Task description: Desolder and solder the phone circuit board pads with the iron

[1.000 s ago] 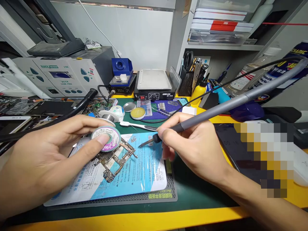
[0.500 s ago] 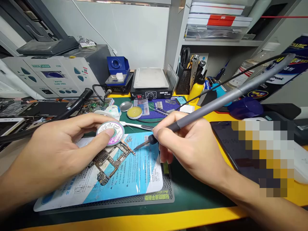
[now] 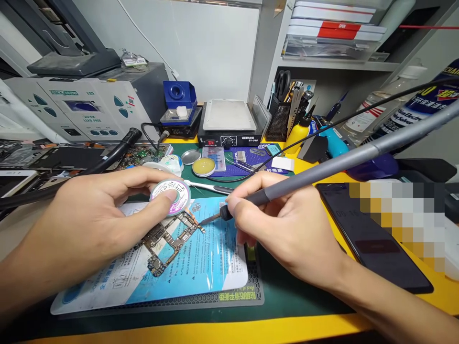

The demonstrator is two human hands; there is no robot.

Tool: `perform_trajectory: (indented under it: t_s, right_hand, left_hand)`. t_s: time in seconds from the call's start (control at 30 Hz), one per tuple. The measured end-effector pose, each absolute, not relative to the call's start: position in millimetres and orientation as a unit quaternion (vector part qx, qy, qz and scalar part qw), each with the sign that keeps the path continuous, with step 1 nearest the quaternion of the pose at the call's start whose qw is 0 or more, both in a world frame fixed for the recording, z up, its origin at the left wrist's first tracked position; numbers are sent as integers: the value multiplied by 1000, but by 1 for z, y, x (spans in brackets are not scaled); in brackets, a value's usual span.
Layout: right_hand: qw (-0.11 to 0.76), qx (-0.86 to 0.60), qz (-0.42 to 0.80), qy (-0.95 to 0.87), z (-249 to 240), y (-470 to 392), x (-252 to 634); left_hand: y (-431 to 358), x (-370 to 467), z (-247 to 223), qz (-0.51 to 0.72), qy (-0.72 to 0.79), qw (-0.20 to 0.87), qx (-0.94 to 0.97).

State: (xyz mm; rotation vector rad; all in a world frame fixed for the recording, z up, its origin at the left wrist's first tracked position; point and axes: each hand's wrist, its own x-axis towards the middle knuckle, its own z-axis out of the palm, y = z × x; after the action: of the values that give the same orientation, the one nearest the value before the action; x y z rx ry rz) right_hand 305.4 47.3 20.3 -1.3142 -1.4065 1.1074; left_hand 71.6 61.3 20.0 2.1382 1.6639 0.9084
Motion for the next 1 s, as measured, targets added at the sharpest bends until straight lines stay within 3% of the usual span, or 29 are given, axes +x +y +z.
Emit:
perform_trajectory:
  t_s: [1.0]
  right_hand:
    - [424,-536,457,-569,22,47,305]
  left_hand:
    - [61,72,19,303,582,166,737]
